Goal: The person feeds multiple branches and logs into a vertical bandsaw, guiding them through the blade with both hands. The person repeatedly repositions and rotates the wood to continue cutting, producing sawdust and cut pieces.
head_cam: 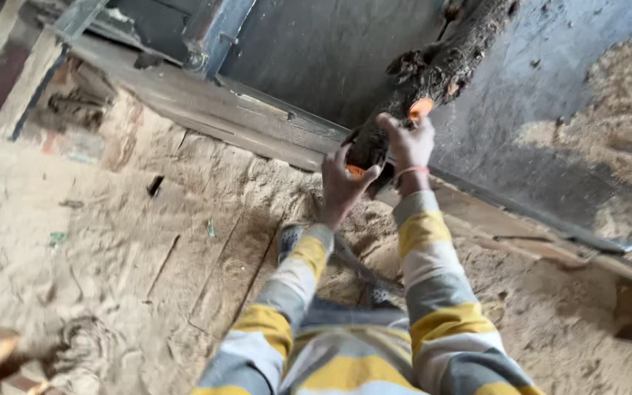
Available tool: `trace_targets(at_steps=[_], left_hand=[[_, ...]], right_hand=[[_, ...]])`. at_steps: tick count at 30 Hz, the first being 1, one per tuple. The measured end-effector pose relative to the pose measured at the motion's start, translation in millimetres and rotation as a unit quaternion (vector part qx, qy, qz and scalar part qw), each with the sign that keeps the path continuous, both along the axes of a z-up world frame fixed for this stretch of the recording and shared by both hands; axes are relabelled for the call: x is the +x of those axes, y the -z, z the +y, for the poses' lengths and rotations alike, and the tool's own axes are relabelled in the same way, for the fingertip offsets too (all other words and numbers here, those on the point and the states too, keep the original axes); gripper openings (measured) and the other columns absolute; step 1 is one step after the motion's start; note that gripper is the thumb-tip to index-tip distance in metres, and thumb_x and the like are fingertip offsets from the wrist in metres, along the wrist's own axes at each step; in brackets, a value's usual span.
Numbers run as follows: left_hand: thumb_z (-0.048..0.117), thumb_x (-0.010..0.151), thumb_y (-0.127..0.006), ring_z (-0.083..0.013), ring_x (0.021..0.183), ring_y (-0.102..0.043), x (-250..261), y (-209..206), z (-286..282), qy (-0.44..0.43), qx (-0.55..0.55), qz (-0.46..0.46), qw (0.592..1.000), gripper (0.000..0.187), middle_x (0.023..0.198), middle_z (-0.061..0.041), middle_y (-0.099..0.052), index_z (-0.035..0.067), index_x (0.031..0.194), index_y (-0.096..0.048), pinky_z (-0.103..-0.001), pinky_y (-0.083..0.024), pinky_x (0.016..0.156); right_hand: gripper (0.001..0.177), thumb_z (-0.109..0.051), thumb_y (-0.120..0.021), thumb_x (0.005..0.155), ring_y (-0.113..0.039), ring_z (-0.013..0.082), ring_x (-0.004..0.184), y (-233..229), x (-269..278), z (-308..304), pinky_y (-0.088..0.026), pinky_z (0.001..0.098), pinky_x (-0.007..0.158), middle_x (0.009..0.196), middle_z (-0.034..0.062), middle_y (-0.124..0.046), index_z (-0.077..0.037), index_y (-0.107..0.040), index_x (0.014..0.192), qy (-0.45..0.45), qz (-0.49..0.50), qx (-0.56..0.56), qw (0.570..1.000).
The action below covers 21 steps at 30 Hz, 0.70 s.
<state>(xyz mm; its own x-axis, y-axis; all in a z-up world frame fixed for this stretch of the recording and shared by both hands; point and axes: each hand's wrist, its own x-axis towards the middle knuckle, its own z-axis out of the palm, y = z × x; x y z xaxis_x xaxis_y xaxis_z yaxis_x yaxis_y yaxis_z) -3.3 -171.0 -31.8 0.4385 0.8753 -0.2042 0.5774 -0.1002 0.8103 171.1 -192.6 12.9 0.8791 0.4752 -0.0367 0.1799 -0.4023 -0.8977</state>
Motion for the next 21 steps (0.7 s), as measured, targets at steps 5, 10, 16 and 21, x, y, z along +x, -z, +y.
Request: trace_targets(at_steps=[5, 10, 16, 21], left_hand=[[0.050, 0.064, -0.093, -0.0419, 0.127, -0.053, 2.4, -13.9, 59.5, 0.205, 0.174, -0.092, 0.959, 0.111, 0.136, -0.023, -0.055, 0.002, 0.148, -0.039, -0.052, -0.046, 0.110], [0.047, 0.059, -0.094, -0.0432, 0.123, -0.055, -13.3, -27.1, 103.1, 0.213, 0.156, -0.105, 0.959, 0.110, 0.133, -0.025, -0.056, -0.001, 0.144, -0.043, -0.052, -0.045, 0.108], [0.041, 0.062, -0.093, -0.0410, 0.112, -0.055, -19.1, -49.4, 182.5, 0.196, 0.211, -0.044, 0.957, 0.107, 0.120, -0.023, -0.057, -0.002, 0.144, -0.039, -0.053, -0.044, 0.102], [0.038, 0.066, -0.089, -0.0423, 0.111, -0.054, 5.8, -54.3, 205.8, 0.164, 0.249, -0.052, 0.953, 0.098, 0.119, -0.024, -0.054, 0.001, 0.145, -0.044, -0.053, -0.042, 0.101]], right_hand=[[0.108, -0.036, -0.099, 0.062, -0.073, 0.0305, 0.101, -23.9, -68.6, 31.3, -0.058, 0.0398, 0.094, 0.119, 0.0180, -0.071, -0.005, -0.045, 0.149, 0.096, 0.037, -0.047, 0.994], [0.107, -0.029, -0.097, 0.060, -0.073, 0.0287, 0.113, -46.1, -94.2, 57.7, -0.056, 0.0372, 0.102, 0.127, 0.0160, -0.073, -0.007, -0.048, 0.152, 0.094, 0.059, 0.056, 0.992], [0.117, -0.029, -0.097, 0.064, -0.066, 0.0247, 0.120, -32.5, -110.0, 122.0, -0.053, 0.0353, 0.104, 0.135, 0.0185, -0.065, 0.000, -0.033, 0.157, 0.091, 0.066, 0.077, 0.991], [0.113, -0.029, -0.096, 0.071, -0.068, 0.0252, 0.121, -20.4, -92.6, 152.1, -0.052, 0.0349, 0.105, 0.132, 0.0200, -0.068, 0.004, -0.029, 0.157, 0.090, 0.063, 0.090, 0.990]])
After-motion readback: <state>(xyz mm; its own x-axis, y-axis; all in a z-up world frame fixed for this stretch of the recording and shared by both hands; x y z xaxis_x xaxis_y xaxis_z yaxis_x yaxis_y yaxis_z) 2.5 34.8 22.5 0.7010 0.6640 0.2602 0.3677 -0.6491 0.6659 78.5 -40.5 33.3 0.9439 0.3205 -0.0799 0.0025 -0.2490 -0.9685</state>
